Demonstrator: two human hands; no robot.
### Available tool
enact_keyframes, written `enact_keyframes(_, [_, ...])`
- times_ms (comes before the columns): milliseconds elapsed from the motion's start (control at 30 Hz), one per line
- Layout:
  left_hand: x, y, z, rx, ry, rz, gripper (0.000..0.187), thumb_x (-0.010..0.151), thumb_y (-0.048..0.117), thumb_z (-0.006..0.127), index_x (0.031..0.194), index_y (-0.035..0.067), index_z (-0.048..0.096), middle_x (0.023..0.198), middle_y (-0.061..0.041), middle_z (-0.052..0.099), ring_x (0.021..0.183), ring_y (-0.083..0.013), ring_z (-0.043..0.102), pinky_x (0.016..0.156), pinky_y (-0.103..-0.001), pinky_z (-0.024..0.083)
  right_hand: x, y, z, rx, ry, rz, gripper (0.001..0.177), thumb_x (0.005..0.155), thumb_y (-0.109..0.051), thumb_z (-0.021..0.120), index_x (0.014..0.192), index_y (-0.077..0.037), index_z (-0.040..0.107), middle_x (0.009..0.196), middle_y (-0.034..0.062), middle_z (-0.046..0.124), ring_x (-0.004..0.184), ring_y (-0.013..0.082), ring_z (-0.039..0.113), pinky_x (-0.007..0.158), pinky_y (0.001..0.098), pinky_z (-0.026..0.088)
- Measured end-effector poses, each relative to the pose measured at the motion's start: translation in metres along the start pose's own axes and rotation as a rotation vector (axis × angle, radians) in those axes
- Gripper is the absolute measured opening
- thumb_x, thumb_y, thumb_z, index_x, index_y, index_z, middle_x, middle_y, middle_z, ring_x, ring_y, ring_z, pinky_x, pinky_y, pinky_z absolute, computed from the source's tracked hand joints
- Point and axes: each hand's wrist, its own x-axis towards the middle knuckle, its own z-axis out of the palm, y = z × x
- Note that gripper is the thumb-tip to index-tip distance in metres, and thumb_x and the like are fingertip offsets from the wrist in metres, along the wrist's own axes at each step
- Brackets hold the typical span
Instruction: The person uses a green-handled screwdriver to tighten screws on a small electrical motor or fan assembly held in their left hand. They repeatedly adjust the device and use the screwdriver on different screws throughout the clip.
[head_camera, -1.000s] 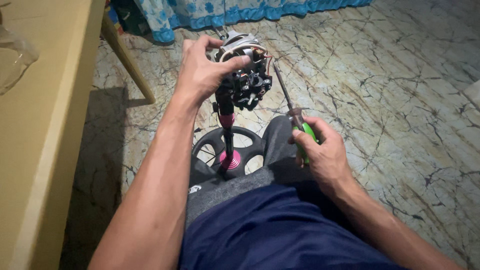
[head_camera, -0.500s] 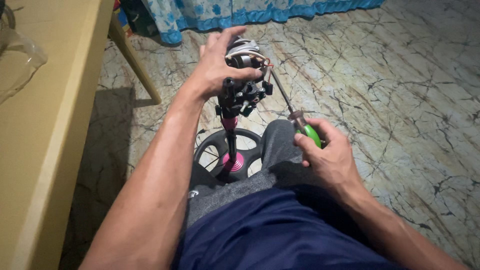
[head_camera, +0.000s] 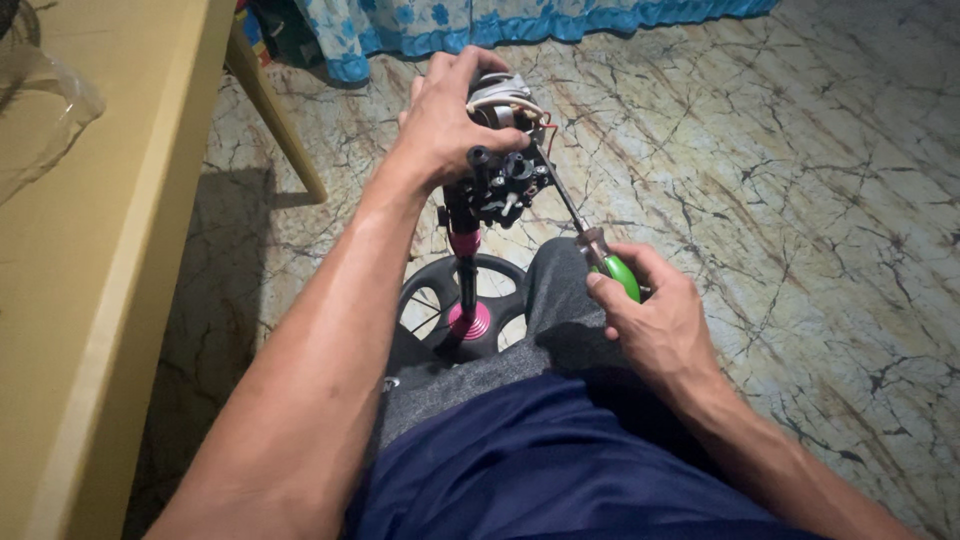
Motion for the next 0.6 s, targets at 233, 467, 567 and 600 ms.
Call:
enact_keyframes(233, [-0.0042,0.0055,0.0023,0.007,0.028,-0.040,0.071,0.061,0.042,0.092,0.124,0.030,0.062,0.127,-0.003,0.055,0.125,-0.0315,0.050,0.099,-0.058,0.040,0.0028,0.0010,-0.0010,-0.021,0.008,-0.035,0.033,0.089,-0.022,0.070,0.120,-0.008,0.070,0.075,0.0008,0.065,0.055,0.0093,0.057,0.050,0.0260,0.046])
enact_keyframes(467, [-0.0054,0.0062,0.0018,0.008,0.031,-0.052,0.071,0.061,0.041,0.092,0.124,0.030,0.062,0.128,-0.003,0.054,0.127,-0.0312,0.048,0.101,-0.059,0.038,0.0014,-0.0021,-0.0008,-0.017,0.003,-0.036,0.035,0.089,-0.022,0.069,0.122,-0.010,0.069,0.077,0.0003,0.066,0.056,0.0093,0.058,0.051,0.0259,0.047])
enact_keyframes(567, [-0.0069,0.0055,0.0023,-0.005,0.041,-0.037,0.071,0.062,0.041,0.092,0.125,0.031,0.061,0.128,-0.003,0.054,0.127,-0.0318,0.048,0.102,-0.058,0.039,0.0021,-0.0032,0.0001,-0.034,0.011,-0.047,0.034,0.089,-0.022,0.069,0.120,-0.009,0.069,0.077,0.0005,0.066,0.057,0.0094,0.059,0.052,0.0258,0.048])
enact_keyframes(600, [-0.0075,0.0056,0.0022,-0.007,0.043,-0.038,0.070,0.062,0.041,0.092,0.125,0.031,0.062,0.129,-0.003,0.054,0.127,-0.0319,0.047,0.102,-0.059,0.039,0.0023,-0.0033,0.0004,-0.037,0.016,-0.056,0.033,0.089,-0.022,0.069,0.119,-0.008,0.069,0.077,0.0005,0.066,0.057,0.0094,0.059,0.052,0.0256,0.048])
